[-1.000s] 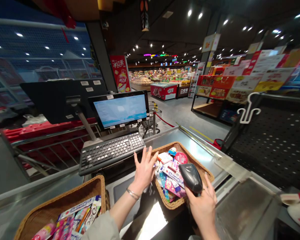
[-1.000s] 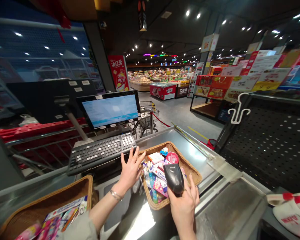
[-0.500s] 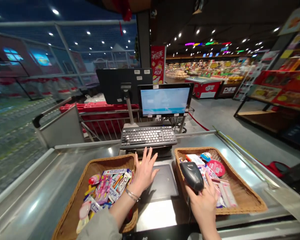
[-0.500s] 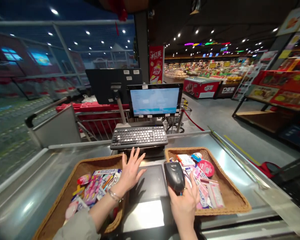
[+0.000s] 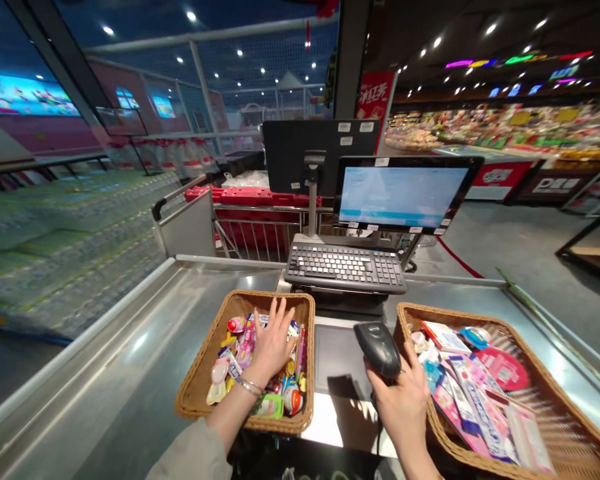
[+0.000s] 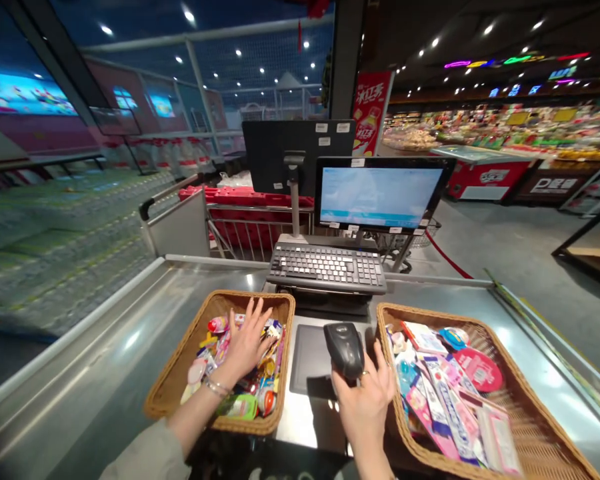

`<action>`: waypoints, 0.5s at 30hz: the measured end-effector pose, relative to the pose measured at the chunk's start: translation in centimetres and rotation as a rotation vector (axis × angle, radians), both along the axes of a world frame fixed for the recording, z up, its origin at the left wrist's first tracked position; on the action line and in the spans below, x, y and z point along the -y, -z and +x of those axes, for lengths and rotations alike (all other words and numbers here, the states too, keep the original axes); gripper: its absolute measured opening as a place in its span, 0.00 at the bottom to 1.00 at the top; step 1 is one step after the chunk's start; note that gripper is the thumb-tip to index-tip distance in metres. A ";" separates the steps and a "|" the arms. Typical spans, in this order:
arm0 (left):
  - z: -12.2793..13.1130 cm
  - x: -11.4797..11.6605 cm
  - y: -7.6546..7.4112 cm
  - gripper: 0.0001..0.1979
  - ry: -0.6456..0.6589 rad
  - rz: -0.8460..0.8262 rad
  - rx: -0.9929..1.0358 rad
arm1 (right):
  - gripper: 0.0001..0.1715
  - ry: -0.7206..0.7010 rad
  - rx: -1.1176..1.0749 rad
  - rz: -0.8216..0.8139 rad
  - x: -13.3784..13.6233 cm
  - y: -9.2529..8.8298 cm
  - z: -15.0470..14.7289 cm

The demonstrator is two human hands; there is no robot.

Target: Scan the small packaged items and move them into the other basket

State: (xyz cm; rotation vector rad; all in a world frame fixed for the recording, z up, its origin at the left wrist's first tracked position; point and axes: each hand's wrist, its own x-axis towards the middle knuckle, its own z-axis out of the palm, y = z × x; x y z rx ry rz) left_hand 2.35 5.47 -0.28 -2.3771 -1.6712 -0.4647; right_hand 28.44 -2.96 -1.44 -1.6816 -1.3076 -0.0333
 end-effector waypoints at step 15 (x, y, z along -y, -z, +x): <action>-2.3 -1.3 3.2 0.27 -0.089 -0.116 -0.086 | 0.28 -0.089 -0.010 -0.070 -0.5 0.2 -1.2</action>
